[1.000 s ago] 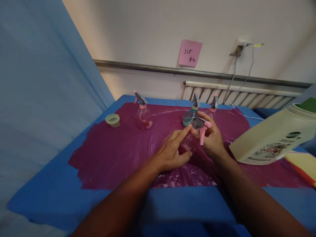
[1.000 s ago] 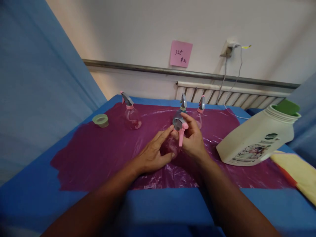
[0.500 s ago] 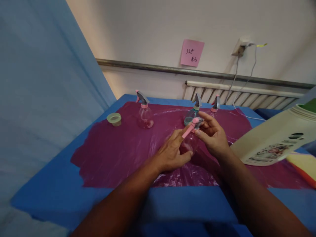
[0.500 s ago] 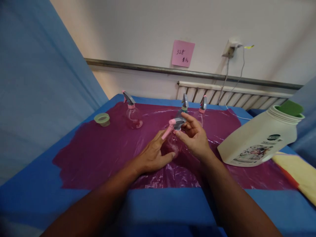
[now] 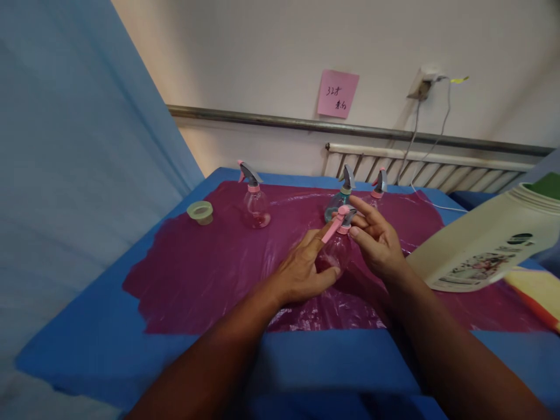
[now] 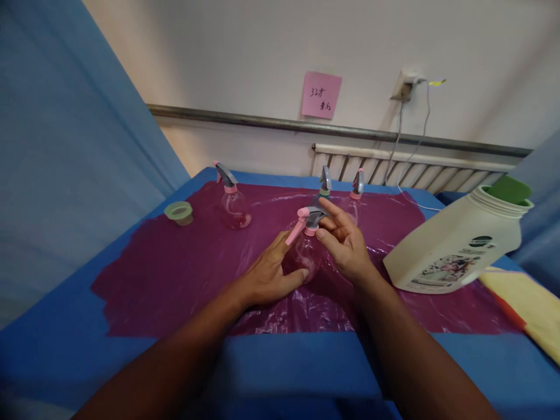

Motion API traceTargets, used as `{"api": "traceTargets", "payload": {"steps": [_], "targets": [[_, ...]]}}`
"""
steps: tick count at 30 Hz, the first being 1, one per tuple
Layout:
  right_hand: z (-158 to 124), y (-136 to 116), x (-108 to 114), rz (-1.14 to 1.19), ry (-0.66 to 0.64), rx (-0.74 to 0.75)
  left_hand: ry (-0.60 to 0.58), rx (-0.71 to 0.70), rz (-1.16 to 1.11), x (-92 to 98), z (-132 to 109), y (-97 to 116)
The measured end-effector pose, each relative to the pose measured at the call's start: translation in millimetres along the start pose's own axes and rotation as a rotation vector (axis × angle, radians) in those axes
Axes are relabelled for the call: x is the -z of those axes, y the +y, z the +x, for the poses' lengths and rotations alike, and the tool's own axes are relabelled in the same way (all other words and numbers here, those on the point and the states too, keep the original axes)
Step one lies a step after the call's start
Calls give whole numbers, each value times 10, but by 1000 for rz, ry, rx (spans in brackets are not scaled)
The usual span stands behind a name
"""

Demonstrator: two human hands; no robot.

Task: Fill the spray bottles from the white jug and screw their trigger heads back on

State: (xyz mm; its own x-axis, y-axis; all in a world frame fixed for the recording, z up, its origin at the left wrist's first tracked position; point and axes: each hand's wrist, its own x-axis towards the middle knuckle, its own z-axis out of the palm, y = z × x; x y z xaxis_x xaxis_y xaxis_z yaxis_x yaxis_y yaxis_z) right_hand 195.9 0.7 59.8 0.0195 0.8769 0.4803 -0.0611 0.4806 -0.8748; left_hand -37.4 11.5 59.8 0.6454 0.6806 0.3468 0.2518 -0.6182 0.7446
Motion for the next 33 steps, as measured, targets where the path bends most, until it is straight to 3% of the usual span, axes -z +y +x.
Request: {"api": "traceTargets", "payload": {"steps": [9,20,33], "targets": [[40,-39,-51,-23,99,-22,6,19,41,-43,-31,-50],[-9,-27,2,-14,26,-15,44,-26,0,-26,7,-42],[7,32,-10,-124,131,-10,111,-3,41,-125,4,-140]]}}
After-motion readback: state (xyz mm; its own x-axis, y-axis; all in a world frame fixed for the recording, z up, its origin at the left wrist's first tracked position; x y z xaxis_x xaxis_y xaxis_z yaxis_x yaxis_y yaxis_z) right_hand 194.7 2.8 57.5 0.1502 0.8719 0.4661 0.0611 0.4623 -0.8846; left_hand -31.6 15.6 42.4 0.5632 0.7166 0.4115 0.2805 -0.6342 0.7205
